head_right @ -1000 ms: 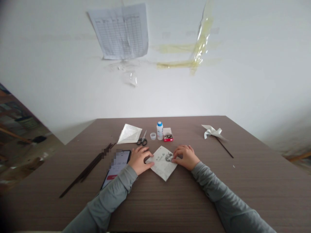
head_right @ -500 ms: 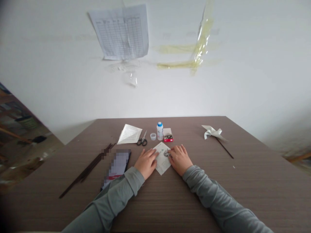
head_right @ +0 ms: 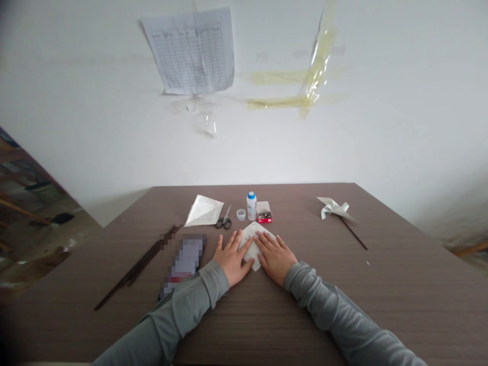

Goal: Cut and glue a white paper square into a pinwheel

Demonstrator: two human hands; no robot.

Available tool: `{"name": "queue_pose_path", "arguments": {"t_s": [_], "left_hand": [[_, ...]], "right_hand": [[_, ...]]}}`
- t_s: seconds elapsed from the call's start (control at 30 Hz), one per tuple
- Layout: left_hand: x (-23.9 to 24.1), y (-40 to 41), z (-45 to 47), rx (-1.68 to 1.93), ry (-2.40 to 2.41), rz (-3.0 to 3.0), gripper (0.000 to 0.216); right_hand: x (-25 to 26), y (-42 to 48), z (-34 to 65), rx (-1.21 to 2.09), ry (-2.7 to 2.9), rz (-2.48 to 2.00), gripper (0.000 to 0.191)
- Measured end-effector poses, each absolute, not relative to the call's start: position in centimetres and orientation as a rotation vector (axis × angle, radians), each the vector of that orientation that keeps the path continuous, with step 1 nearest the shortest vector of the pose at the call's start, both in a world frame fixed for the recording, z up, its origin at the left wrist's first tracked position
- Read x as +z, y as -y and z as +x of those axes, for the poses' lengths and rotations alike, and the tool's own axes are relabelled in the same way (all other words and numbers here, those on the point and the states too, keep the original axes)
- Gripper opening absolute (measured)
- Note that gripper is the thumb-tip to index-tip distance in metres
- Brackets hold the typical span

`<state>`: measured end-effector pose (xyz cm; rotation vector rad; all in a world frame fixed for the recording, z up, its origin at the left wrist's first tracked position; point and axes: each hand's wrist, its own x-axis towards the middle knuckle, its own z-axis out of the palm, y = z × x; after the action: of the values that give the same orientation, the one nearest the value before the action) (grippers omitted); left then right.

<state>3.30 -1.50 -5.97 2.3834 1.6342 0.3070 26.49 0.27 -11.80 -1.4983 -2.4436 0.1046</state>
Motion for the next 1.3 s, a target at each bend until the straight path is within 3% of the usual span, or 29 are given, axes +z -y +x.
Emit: {"name": "queue_pose_path", "arguments": {"t_s": [0.2, 0.63, 1.3], "left_hand": [[-4.5, 1.7, 2.9, 0.056, -1.736, 2.385, 0.083], [-5.0, 1.7, 2.5, 0.134, -1.796, 2.325, 0.087], [-3.5, 1.4, 2.6, 0.139, -1.851, 2.262, 0.103]], "right_hand": [[-9.9, -0.2, 27.7, 0.188, 2.537, -1.687, 0.073], [-8.2, -0.5, 29.6, 0.248, 2.366, -2.087, 0.076], [-7.5, -1.0, 29.3, 0.322, 2.346, -2.123, 0.076]]}}
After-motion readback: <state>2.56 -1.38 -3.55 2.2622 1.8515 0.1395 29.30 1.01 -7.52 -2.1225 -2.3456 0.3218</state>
